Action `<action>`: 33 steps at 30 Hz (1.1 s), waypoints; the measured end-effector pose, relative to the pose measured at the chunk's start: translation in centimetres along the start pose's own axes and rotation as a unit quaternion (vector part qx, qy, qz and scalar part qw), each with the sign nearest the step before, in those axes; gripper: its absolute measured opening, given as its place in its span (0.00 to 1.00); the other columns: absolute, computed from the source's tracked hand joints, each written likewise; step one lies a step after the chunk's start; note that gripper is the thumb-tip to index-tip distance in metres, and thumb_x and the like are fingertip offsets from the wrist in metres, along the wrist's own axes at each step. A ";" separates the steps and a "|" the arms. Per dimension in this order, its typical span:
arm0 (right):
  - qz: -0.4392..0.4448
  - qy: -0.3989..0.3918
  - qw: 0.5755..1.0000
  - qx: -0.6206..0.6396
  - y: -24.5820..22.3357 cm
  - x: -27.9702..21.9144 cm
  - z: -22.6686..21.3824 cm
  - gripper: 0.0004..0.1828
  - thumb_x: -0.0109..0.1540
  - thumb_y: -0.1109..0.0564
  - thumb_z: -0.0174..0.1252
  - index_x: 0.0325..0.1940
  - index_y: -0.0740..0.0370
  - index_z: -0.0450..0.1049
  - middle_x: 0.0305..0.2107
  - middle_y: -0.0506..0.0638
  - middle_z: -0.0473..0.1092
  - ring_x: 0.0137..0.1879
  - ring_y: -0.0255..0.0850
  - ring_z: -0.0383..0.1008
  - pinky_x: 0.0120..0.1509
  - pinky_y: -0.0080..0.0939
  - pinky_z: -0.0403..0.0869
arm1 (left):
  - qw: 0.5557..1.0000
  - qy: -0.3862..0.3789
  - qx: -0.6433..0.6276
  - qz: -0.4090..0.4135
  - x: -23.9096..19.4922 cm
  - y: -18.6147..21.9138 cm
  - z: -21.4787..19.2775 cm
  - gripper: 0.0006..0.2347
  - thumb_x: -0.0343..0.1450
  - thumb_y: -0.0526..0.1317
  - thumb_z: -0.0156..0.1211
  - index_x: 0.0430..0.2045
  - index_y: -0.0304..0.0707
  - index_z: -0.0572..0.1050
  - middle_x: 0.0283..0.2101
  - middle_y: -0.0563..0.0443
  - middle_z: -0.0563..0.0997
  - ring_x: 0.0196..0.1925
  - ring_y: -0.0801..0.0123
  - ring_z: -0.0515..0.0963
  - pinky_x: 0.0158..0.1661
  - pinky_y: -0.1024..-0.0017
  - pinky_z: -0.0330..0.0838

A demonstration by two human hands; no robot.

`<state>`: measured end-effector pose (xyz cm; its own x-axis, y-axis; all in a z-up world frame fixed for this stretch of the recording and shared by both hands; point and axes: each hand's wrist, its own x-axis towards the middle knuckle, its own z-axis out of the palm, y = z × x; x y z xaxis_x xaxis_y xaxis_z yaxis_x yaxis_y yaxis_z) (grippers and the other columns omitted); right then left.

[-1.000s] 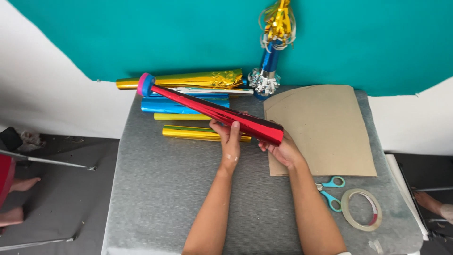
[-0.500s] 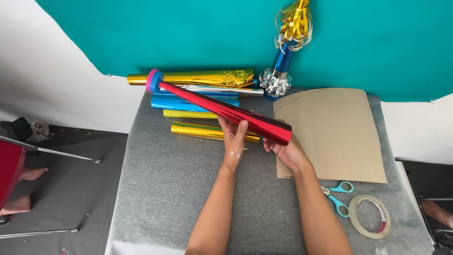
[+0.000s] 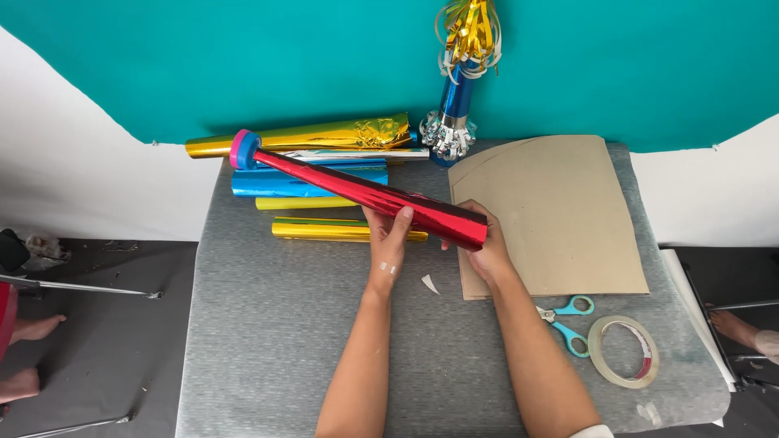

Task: The person wraps a red metallic sheet around a conical cardboard form, smoothing and folding the edges to create a shiny cone. They then set it aside and begin wrapping a yellow metallic sheet around another conical form.

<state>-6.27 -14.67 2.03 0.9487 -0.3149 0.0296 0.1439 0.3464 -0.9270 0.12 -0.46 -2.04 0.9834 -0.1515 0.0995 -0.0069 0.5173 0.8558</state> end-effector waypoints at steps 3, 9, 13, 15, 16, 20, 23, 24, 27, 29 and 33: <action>0.030 -0.019 0.999 0.029 -1.1 -0.3 0.2 0.07 0.59 0.64 0.65 0.41 0.61 0.77 0.29 0.60 0.76 0.33 0.46 0.79 0.31 0.36 0.78 | 1.000 -0.005 0.004 -0.002 -0.3 0.6 0.5 0.38 0.72 0.41 0.66 0.73 0.55 0.45 0.67 0.41 0.67 0.64 0.56 0.72 0.64 0.51 0.65; 0.044 -0.014 0.999 0.018 0.4 0.5 -2.1 0.05 0.59 0.64 0.64 0.34 0.63 0.72 0.21 0.57 0.71 0.27 0.45 0.76 0.23 0.39 0.78 | 0.998 -0.036 0.040 -0.024 0.2 -1.4 0.3 0.42 0.69 0.41 0.70 0.73 0.56 0.42 0.68 0.41 0.66 0.65 0.56 0.71 0.66 0.51 0.61; 0.030 -0.004 0.999 0.011 -0.5 0.2 -0.9 0.06 0.60 0.63 0.63 0.33 0.65 0.71 0.20 0.58 0.70 0.25 0.45 0.75 0.20 0.40 0.78 | 0.998 -0.034 0.038 -0.031 0.1 -0.5 0.3 0.41 0.70 0.42 0.69 0.73 0.56 0.42 0.68 0.40 0.66 0.66 0.54 0.71 0.66 0.50 0.61; 0.062 -0.038 0.997 0.008 -0.6 0.0 -0.6 0.05 0.60 0.65 0.61 0.40 0.65 0.73 0.27 0.60 0.74 0.32 0.47 0.79 0.29 0.40 0.81 | 0.999 -0.021 0.048 -0.013 -0.1 0.0 0.4 0.42 0.70 0.42 0.69 0.73 0.57 0.41 0.69 0.44 0.64 0.67 0.60 0.68 0.67 0.53 0.59; 0.062 -0.039 0.997 0.008 -1.7 -0.4 -0.1 0.05 0.60 0.65 0.61 0.40 0.65 0.73 0.27 0.60 0.74 0.32 0.47 0.79 0.29 0.40 0.81 | 0.999 -0.021 0.048 -0.012 0.0 0.1 0.5 0.42 0.70 0.42 0.69 0.73 0.57 0.41 0.69 0.44 0.64 0.67 0.60 0.68 0.67 0.53 0.59; 0.075 -0.059 0.995 0.030 -3.0 -0.8 0.1 0.23 0.60 0.68 0.58 0.60 0.61 0.69 0.41 0.57 0.74 0.48 0.44 0.78 0.51 0.40 0.79 | 1.000 0.009 0.012 -0.027 -0.4 1.7 1.3 0.43 0.72 0.44 0.66 0.74 0.58 0.36 0.71 0.41 0.60 0.69 0.55 0.66 0.67 0.50 0.59; 0.042 -0.020 0.999 0.013 -0.7 0.5 -2.0 0.22 0.60 0.69 0.60 0.58 0.60 0.74 0.44 0.57 0.74 0.51 0.44 0.77 0.56 0.41 0.78 | 0.999 0.026 0.017 -0.045 -0.2 2.2 1.3 0.44 0.71 0.47 0.66 0.74 0.61 0.33 0.71 0.38 0.59 0.69 0.49 0.67 0.66 0.47 0.60; 0.016 0.008 1.000 -0.008 0.4 1.0 -2.9 0.16 0.59 0.68 0.63 0.52 0.63 0.79 0.43 0.57 0.76 0.50 0.45 0.78 0.54 0.40 0.78 | 0.998 0.027 0.035 -0.040 -0.1 2.2 1.1 0.45 0.70 0.49 0.67 0.74 0.63 0.33 0.71 0.38 0.60 0.68 0.48 0.68 0.66 0.46 0.61; -0.079 0.058 0.995 -0.030 0.5 0.8 -2.4 0.14 0.57 0.69 0.67 0.47 0.67 0.81 0.31 0.55 0.73 0.39 0.37 0.76 0.45 0.31 0.77 | 0.998 0.017 0.060 -0.014 -0.4 0.6 1.0 0.44 0.70 0.47 0.68 0.73 0.61 0.36 0.71 0.43 0.60 0.69 0.57 0.66 0.68 0.49 0.59; -0.091 0.068 0.993 -0.042 -0.2 0.5 -1.6 0.15 0.56 0.70 0.67 0.47 0.67 0.81 0.30 0.55 0.73 0.39 0.36 0.76 0.45 0.31 0.76 | 0.998 0.012 0.064 -0.023 -0.4 -0.4 1.0 0.43 0.70 0.47 0.68 0.73 0.60 0.37 0.70 0.43 0.62 0.68 0.56 0.68 0.67 0.49 0.59; -0.079 0.056 0.994 -0.042 -0.7 0.1 -1.1 0.17 0.54 0.72 0.68 0.47 0.67 0.81 0.31 0.57 0.75 0.40 0.39 0.78 0.46 0.32 0.76 | 0.998 0.004 0.063 -0.016 0.6 -4.2 -1.0 0.40 0.70 0.45 0.69 0.71 0.58 0.42 0.67 0.42 0.66 0.66 0.58 0.70 0.66 0.51 0.64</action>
<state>-6.62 -15.90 2.26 0.8778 -0.4583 0.1393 0.2598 0.2114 -0.9422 0.89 -1.84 -6.05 0.9850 -0.1588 0.0675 0.0023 0.4030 0.9152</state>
